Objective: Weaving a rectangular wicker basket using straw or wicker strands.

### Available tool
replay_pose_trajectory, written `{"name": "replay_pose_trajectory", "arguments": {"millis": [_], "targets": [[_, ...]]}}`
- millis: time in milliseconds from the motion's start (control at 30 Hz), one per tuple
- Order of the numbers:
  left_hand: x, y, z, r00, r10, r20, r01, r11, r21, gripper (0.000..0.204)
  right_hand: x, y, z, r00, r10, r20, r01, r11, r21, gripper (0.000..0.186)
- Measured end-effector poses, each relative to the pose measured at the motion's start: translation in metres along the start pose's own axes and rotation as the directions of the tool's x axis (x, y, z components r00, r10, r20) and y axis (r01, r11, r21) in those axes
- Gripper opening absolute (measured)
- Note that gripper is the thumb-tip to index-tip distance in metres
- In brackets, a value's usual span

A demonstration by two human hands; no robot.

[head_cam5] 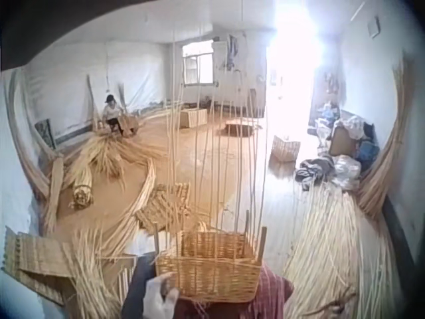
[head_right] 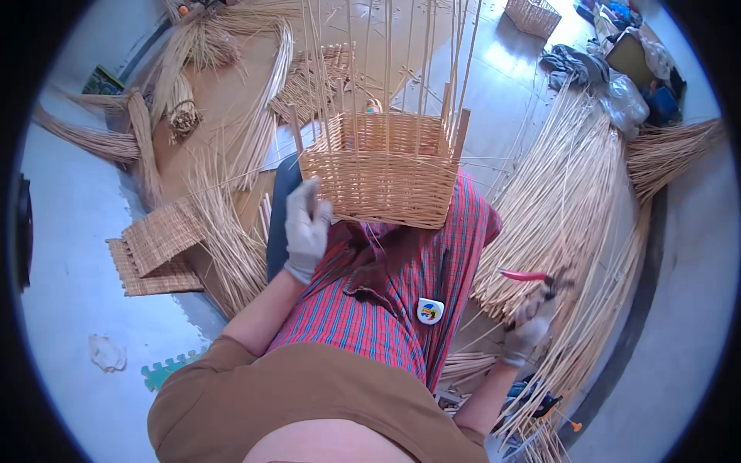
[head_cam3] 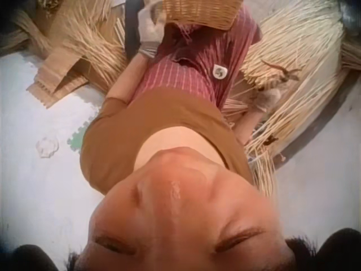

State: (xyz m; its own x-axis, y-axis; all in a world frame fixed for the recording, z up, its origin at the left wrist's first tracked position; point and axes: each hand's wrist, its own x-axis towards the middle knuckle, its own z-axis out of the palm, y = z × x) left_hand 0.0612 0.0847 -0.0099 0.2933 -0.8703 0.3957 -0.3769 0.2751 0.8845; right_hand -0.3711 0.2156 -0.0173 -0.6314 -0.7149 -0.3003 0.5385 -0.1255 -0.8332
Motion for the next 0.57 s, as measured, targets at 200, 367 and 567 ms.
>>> {"name": "replay_pose_trajectory", "arguments": {"millis": [200, 367, 567], "targets": [[-0.035, 0.073, -0.007, 0.287, -0.124, 0.95, 0.7, 0.704, -0.119, 0.048, -0.047, 0.028, 0.162, 0.748, 0.242, 0.618, 0.137, 0.855, -0.501, 0.022], [-0.016, 0.062, -0.041, 0.366, -0.156, 0.917, 0.85, 0.458, -0.261, 0.017, -0.095, 0.09, 0.232, 0.635, 0.182, 0.751, 0.172, 0.914, -0.367, 0.092], [-0.025, 0.052, -0.044, 0.524, -0.193, 0.83, 0.276, 0.96, 0.049, 0.054, -0.101, 0.102, 0.255, 0.51, 0.534, 0.674, 0.093, 0.745, -0.66, 0.106]]}}
